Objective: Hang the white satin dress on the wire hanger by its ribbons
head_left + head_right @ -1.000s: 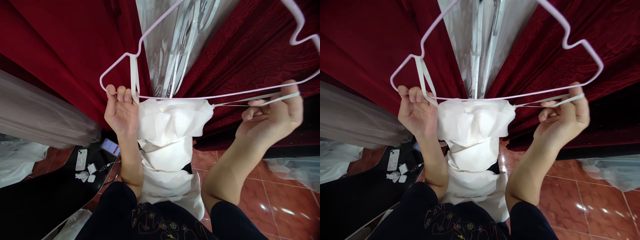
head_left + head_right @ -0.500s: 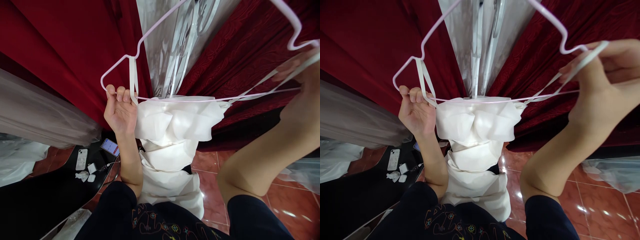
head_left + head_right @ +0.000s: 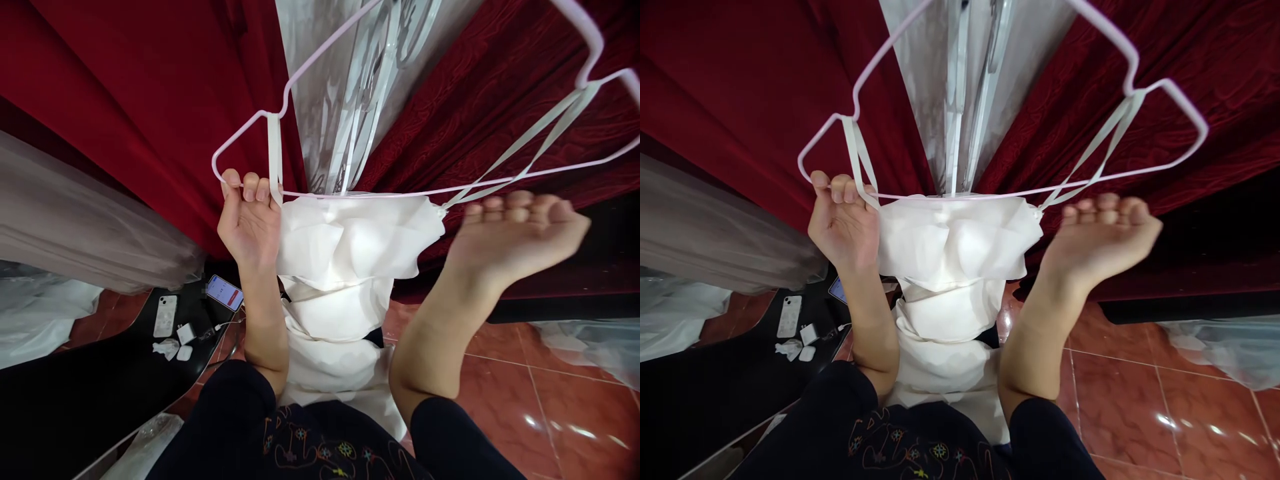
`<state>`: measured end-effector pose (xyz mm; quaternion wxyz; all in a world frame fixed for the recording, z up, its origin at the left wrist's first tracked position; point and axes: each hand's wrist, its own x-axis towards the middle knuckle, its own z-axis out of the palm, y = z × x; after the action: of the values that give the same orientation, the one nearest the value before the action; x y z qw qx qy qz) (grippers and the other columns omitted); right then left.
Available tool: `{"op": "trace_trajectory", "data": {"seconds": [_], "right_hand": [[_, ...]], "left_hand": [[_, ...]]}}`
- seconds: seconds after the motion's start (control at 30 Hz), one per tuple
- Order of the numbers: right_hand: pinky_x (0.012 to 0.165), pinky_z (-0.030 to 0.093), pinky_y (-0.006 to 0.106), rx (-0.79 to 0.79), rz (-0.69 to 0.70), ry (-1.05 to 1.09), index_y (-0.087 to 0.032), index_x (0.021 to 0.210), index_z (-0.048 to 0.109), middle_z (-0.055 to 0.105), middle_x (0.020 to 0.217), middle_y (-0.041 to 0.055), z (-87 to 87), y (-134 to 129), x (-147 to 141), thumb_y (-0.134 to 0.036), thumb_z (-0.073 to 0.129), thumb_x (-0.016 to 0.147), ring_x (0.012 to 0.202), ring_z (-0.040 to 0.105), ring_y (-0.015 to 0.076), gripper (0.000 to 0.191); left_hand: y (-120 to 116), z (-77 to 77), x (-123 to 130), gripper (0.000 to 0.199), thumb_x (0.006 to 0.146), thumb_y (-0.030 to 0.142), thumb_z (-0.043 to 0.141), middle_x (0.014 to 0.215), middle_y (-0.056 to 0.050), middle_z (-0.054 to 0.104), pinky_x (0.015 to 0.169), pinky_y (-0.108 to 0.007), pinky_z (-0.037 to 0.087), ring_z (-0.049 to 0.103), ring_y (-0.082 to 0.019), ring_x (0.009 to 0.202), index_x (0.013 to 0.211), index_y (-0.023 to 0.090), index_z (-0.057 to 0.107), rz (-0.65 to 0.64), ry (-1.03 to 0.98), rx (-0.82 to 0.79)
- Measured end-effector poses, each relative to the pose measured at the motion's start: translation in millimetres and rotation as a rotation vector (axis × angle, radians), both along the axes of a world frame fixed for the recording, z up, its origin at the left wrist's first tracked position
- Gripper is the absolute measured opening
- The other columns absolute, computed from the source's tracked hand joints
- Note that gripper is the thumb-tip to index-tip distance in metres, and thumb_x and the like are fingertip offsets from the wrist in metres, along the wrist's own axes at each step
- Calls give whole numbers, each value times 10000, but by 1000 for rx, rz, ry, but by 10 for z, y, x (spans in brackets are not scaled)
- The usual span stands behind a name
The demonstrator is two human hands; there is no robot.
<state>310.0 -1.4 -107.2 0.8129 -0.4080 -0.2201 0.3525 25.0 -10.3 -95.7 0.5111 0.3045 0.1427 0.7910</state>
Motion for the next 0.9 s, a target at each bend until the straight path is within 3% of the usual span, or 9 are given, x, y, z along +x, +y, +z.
{"op": "trace_trajectory", "data": {"seconds": [0.13, 0.27, 0.4, 0.47, 0.6, 0.77, 0.9], "right_hand": [[660, 546, 281, 114, 70, 196, -180, 847, 627, 548, 825, 30, 49, 1, -337, -545, 374, 956, 713, 612, 99, 457], [561, 483, 215, 302, -14, 223, -196, 688, 570, 461, 661, -14, 229, -31, -499, -405, 381, 1012, 586, 532, 55, 430], [567, 512, 256, 312, 51, 169, -205, 642, 526, 414, 621, -9, 297, -89, -461, -486, 216, 1039, 556, 544, 77, 577], [558, 528, 285, 352, 89, 157, -217, 642, 510, 359, 596, -20, 286, -91, -437, -524, 178, 1033, 519, 513, 88, 598], [455, 474, 272, 468, 289, 194, -222, 601, 437, 174, 508, -43, 175, 1, -413, -623, 358, 977, 419, 349, 96, 555], [494, 521, 285, 431, 405, 281, -213, 587, 406, 194, 506, -29, 17, 142, -379, -661, 376, 946, 458, 335, 96, 576], [534, 543, 284, 387, 413, 291, -204, 595, 416, 226, 523, -24, 32, 134, -452, -660, 321, 968, 480, 347, 89, 597]], "left_hand": [[6, -16, -21, 245, 1063, 179, 331, 776, 0, 417, 896, -273, 553, 538, -144, 709, 919, 256, 514, 45, 49, -45], [31, -81, -28, 208, 1058, 230, 377, 799, -7, 445, 938, -298, 548, 550, -160, 735, 931, 277, 535, 90, 133, -63], [70, -134, -4, 203, 1071, 246, 397, 817, 0, 461, 967, -293, 548, 566, -149, 746, 950, 285, 555, 79, 148, -70], [77, -135, 7, 194, 1073, 245, 415, 815, 3, 466, 977, -281, 554, 580, -138, 749, 948, 280, 559, 79, 152, -68], [47, -99, 2, 192, 1077, 262, 426, 817, 4, 504, 991, -269, 557, 619, -132, 788, 949, 281, 567, 112, 171, -68], [-33, -86, -49, 174, 1074, 316, 466, 905, 8, 623, 1037, -263, 527, 680, -124, 980, 983, 278, 610, 86, 201, -69], [-110, -95, -38, 286, 1080, 365, 460, 1156, -25, 726, 1136, -335, 477, 672, -167, 1183, 1198, 264, 700, 152, 335, -54]]}}
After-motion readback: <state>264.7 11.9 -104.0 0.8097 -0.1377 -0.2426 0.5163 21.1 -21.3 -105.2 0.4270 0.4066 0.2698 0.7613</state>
